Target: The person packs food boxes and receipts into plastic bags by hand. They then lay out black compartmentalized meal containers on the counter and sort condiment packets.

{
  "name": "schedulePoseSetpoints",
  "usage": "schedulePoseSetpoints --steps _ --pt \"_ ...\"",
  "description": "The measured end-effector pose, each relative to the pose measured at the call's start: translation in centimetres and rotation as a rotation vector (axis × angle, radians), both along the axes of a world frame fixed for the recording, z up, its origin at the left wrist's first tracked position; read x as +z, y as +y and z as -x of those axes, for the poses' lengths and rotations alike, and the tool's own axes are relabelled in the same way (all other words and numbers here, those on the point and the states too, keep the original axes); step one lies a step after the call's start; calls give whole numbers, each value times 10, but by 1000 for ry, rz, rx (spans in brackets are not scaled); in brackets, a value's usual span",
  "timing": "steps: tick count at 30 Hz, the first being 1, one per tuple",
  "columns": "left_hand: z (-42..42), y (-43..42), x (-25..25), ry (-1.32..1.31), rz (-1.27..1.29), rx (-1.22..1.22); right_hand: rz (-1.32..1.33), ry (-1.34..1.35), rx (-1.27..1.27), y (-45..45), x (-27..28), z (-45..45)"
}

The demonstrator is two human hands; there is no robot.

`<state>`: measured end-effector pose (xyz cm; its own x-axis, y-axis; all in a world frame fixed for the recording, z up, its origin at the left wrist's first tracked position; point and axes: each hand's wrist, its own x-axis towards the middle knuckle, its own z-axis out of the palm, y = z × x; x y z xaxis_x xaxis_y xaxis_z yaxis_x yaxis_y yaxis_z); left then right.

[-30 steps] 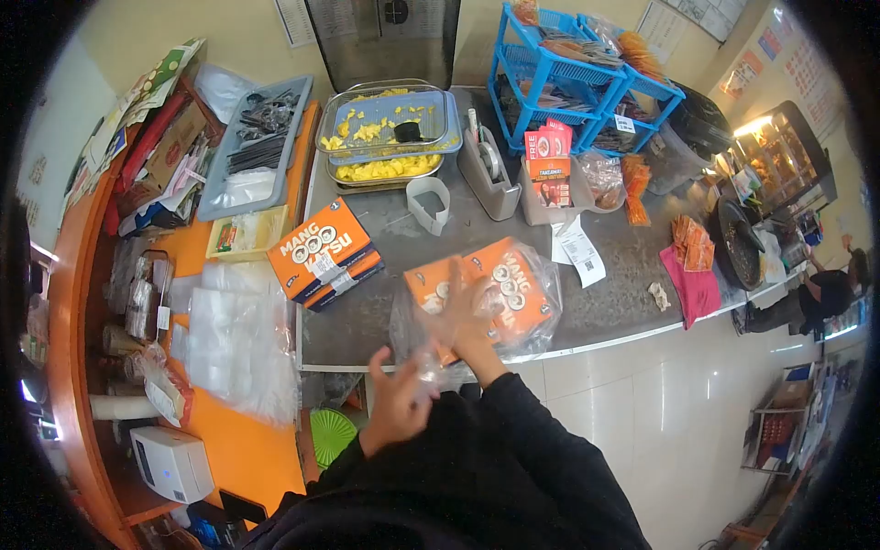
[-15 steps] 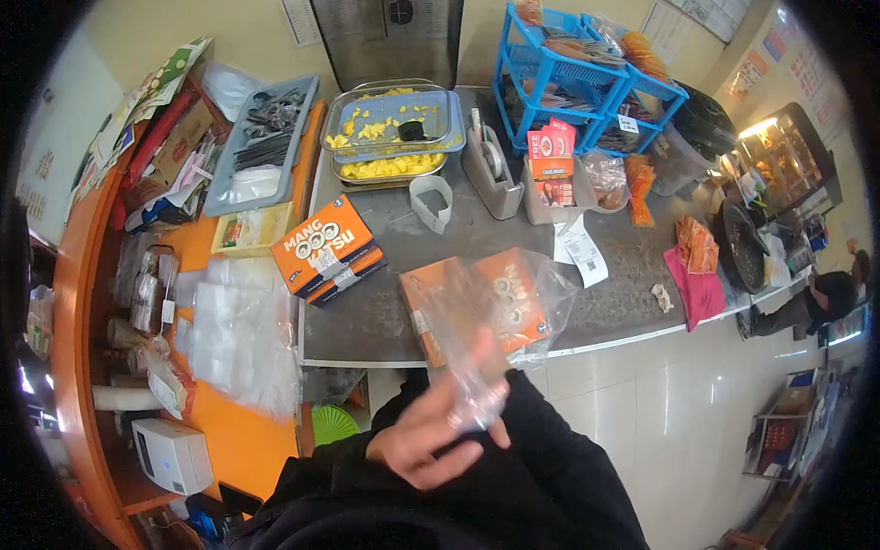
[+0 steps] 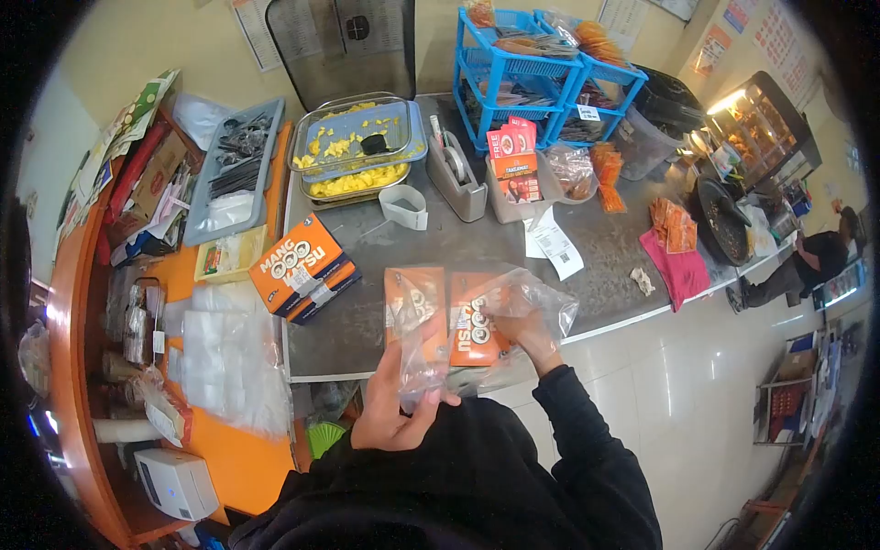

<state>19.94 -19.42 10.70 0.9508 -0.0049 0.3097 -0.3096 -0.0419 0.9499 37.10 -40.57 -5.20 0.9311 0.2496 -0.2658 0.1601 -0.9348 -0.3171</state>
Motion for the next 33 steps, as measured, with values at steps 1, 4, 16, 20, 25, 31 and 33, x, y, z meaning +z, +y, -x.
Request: schedulePoseSetpoints --steps 1,4,16,20,25,31,33 --pt "1 -2 2 49 -17 -16 -32 58 -70 2 8 3" --pt "-8 4 -4 -67 -184 84 -155 59 -21 -2 51 9" --pt "-65 64 64 -342 10 208 498 -386 139 18 202 -8" --pt "-55 77 50 -350 31 353 470 -549 179 2 220 -4" --pt "-23 78 46 -199 113 392 333 193 420 52 224 10" --pt "-22 62 69 -135 23 334 162 16 887 155 89 20" --pt "-21 59 65 -190 -135 490 199 -26 884 164 72 25"
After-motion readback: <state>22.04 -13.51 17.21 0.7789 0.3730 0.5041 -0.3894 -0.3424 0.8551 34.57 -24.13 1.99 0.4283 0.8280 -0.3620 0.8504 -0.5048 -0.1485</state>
